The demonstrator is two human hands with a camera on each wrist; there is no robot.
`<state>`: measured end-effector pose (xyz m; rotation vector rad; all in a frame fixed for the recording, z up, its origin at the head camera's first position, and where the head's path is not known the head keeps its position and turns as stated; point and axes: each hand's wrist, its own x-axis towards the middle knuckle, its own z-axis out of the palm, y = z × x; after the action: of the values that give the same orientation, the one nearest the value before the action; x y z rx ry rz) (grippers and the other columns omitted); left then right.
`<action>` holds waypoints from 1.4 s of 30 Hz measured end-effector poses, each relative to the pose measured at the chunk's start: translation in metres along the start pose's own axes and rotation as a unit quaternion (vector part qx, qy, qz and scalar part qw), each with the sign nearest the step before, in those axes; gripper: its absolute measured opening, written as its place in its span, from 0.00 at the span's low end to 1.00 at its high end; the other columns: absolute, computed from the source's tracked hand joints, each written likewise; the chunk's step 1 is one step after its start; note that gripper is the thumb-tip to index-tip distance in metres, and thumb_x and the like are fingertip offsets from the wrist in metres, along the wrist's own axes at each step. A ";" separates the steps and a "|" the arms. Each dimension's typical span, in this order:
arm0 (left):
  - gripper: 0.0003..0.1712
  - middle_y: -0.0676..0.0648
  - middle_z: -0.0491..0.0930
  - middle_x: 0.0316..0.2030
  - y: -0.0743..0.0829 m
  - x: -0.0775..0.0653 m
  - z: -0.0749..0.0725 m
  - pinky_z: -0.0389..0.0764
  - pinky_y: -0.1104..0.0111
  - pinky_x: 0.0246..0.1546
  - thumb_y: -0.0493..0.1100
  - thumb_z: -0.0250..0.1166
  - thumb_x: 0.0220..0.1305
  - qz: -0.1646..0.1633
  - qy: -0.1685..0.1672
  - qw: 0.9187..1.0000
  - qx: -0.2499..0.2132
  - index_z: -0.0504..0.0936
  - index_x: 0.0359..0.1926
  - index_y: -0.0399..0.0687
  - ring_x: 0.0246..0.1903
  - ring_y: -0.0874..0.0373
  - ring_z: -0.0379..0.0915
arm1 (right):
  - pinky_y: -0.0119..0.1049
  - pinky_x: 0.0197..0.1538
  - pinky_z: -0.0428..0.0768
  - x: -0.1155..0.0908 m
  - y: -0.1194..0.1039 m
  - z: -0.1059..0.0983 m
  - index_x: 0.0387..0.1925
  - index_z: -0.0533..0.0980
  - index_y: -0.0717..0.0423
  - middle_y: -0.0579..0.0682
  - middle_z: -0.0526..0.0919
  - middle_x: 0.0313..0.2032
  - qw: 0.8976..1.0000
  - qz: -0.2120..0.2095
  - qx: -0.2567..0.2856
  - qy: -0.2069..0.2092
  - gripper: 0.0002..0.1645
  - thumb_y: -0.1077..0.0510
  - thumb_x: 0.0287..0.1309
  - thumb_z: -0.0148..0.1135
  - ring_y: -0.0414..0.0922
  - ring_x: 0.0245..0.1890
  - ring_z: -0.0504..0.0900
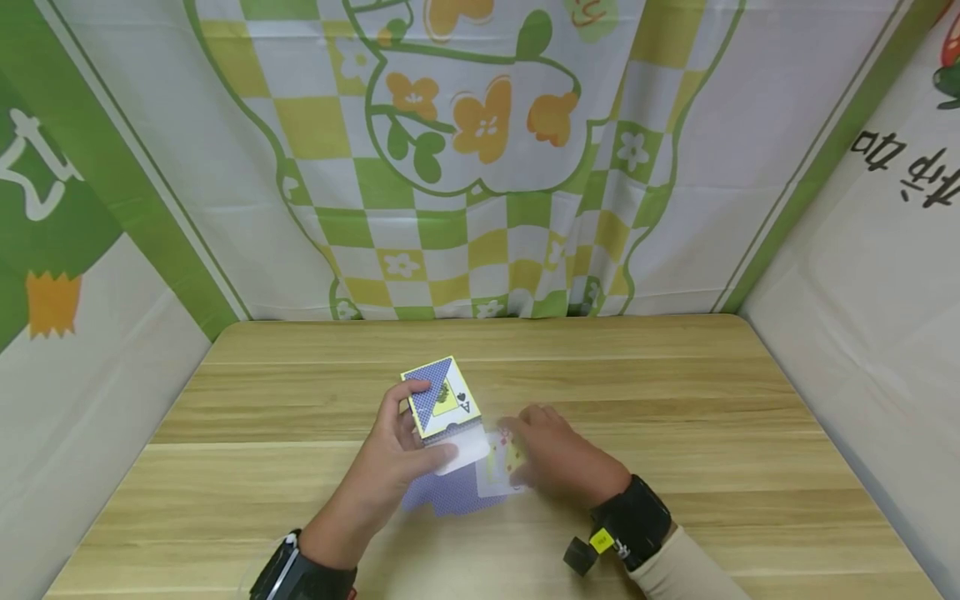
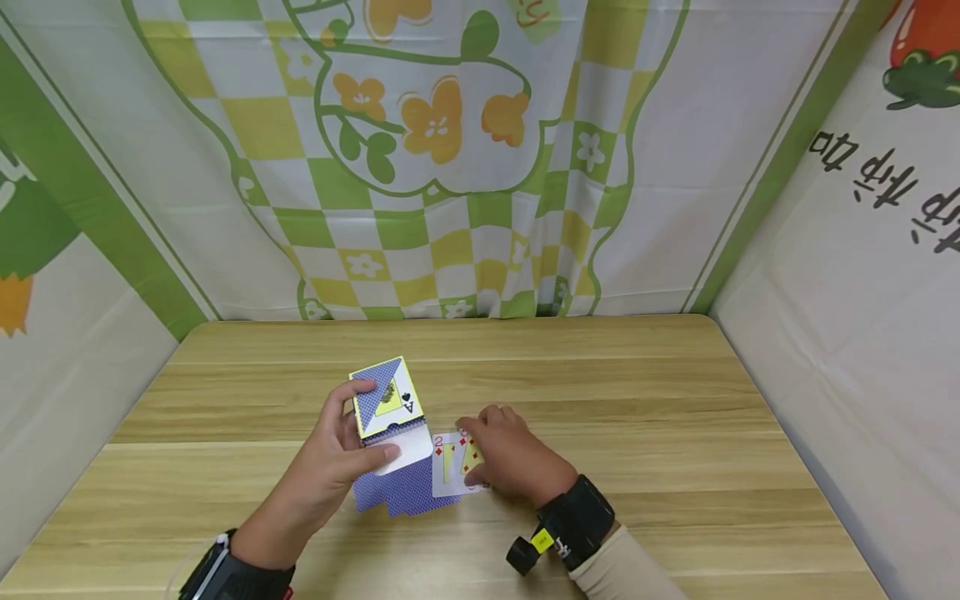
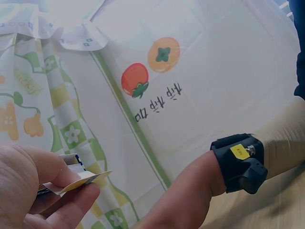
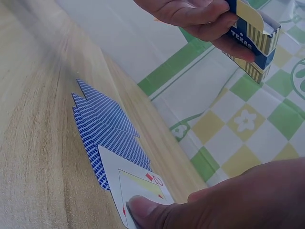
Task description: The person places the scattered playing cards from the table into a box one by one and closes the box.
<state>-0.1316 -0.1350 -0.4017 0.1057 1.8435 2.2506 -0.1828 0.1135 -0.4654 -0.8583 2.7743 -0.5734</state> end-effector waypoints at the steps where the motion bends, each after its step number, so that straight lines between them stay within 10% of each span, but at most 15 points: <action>1: 0.50 0.35 0.67 0.59 0.000 0.000 0.000 0.84 0.65 0.44 0.21 0.65 0.52 0.000 0.000 1.000 0.000 0.51 0.69 0.55 0.48 0.51 0.80 | 0.42 0.56 0.73 0.000 0.000 0.000 0.73 0.65 0.51 0.48 0.73 0.51 1.000 0.001 0.004 -0.005 0.48 0.50 0.53 0.76 0.45 0.52 0.69; 29: 0.50 0.34 0.68 0.58 -0.002 0.001 -0.001 0.84 0.65 0.42 0.22 0.65 0.53 0.006 0.000 1.000 0.009 0.50 0.70 0.54 0.47 0.51 0.81 | 0.42 0.55 0.67 0.002 0.001 0.001 0.75 0.63 0.49 0.44 0.71 0.46 0.999 -0.005 0.041 -0.009 0.53 0.51 0.49 0.78 0.43 0.47 0.66; 42: 0.50 0.34 0.67 0.59 -0.002 0.001 -0.001 0.85 0.64 0.44 0.21 0.65 0.53 0.002 -0.001 1.000 0.008 0.51 0.70 0.55 0.49 0.50 0.80 | 0.48 0.65 0.74 0.005 0.003 -0.001 0.79 0.53 0.43 0.54 0.76 0.64 0.991 0.031 0.125 0.039 0.52 0.58 0.60 0.71 0.49 0.64 0.73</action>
<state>-0.1327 -0.1358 -0.4039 0.1147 1.8623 2.2387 -0.1883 0.1135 -0.4659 -0.7066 2.7061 -0.9367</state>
